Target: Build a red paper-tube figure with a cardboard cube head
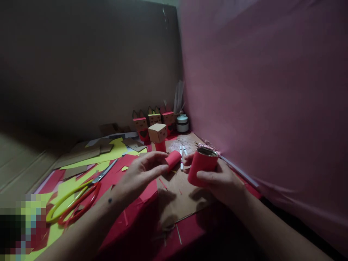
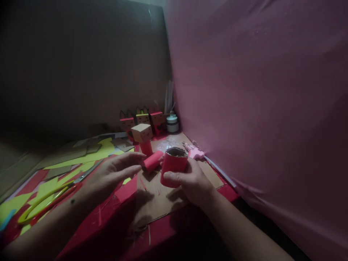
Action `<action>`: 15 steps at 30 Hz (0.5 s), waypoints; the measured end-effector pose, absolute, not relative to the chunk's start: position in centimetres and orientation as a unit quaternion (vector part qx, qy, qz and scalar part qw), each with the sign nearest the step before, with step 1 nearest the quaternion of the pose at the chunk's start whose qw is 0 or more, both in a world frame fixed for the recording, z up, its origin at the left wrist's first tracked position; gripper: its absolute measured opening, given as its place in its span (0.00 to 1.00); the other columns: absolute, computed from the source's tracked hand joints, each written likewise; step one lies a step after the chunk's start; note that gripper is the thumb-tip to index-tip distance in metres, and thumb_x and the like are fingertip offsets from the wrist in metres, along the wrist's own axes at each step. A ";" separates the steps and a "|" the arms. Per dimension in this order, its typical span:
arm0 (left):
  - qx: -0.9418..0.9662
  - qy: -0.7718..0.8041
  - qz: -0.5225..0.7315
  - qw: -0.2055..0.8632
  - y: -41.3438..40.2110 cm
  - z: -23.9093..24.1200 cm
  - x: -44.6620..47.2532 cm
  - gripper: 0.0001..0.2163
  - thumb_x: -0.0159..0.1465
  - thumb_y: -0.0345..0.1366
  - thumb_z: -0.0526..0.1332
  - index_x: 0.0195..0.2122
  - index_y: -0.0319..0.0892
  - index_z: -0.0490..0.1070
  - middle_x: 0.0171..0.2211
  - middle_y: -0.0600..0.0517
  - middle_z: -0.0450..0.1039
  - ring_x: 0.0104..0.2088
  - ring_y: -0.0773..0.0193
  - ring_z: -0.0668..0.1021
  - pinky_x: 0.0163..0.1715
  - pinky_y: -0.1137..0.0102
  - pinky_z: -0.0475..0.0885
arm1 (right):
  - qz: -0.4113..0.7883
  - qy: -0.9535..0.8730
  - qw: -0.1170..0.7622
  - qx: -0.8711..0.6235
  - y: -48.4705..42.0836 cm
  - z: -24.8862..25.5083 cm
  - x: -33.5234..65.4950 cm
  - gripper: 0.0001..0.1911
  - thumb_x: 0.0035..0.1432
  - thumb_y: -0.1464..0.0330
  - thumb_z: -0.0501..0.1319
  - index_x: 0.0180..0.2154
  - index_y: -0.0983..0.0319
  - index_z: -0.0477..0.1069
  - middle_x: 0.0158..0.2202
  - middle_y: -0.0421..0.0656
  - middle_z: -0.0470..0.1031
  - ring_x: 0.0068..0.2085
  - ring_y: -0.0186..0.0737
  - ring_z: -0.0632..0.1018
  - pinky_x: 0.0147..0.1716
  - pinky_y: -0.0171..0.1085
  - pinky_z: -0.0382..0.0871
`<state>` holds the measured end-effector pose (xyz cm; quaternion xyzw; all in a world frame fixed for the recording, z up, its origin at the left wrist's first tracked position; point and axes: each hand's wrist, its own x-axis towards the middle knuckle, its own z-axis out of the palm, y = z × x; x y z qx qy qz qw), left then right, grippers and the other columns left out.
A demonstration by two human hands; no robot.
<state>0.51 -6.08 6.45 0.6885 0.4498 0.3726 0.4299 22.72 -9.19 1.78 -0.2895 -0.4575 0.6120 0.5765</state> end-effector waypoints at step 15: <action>0.621 0.246 0.321 0.671 -6.4 3.1 0.6 0.22 0.60 0.37 0.70 0.56 0.42 0.76 0.56 0.42 0.76 0.58 0.47 0.75 0.62 0.53 0.67 | 0.699 -0.507 0.464 -0.197 -7.3 2.0 18.7 0.23 0.43 0.64 0.75 0.44 0.58 0.79 0.36 0.44 0.81 0.40 0.48 0.82 0.46 0.49 0.76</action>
